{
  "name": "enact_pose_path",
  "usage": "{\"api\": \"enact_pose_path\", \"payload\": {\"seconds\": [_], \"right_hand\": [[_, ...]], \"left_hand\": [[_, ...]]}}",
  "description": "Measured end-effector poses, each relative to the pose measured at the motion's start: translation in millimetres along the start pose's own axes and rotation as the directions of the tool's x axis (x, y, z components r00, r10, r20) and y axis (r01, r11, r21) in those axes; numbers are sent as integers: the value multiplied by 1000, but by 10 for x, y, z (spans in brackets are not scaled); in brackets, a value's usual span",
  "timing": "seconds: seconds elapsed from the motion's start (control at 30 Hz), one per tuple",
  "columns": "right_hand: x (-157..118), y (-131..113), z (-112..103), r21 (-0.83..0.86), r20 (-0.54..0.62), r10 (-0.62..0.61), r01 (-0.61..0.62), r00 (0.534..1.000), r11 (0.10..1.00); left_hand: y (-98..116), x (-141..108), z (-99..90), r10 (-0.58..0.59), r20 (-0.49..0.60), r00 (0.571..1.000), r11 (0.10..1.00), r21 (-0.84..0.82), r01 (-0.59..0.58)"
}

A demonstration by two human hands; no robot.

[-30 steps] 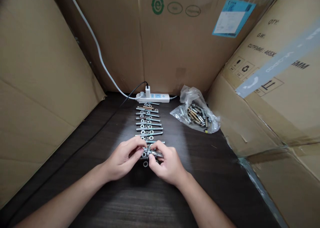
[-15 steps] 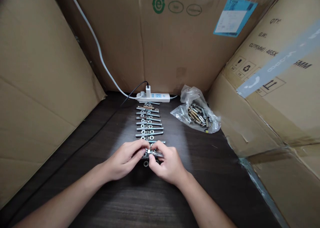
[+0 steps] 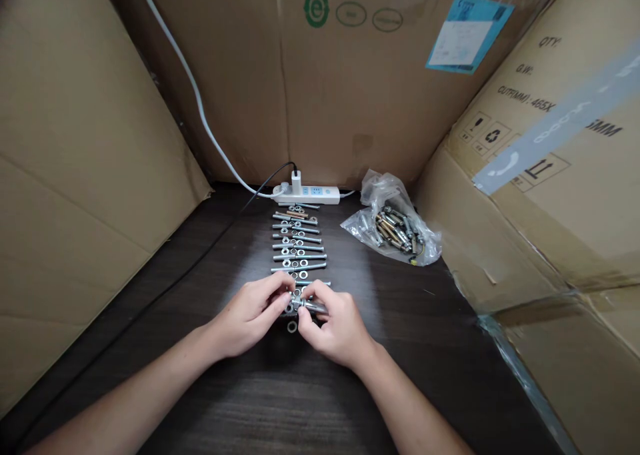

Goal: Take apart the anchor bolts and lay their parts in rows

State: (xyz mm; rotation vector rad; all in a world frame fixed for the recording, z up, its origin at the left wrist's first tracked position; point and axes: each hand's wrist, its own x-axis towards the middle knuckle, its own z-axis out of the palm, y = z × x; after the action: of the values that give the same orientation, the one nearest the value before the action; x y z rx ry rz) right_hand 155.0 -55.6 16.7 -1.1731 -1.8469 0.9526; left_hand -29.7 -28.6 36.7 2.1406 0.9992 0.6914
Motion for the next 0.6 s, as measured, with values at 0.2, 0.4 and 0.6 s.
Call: {"api": "enact_pose_path", "payload": {"seconds": [0.2, 0.4, 0.6], "right_hand": [[10, -1, -2, 0, 5, -12, 12, 1000, 1000], [-1, 5, 9, 11, 8, -13, 13, 1000, 1000], [5, 13, -7, 10, -5, -8, 8, 1000, 1000]], "left_hand": [[25, -12, -2, 159, 10, 987, 986, -45, -158], [10, 4, 0, 56, 35, 998, 998, 25, -57], [-4, 3, 9, 28, -27, 999, 999, 25, -28]]}}
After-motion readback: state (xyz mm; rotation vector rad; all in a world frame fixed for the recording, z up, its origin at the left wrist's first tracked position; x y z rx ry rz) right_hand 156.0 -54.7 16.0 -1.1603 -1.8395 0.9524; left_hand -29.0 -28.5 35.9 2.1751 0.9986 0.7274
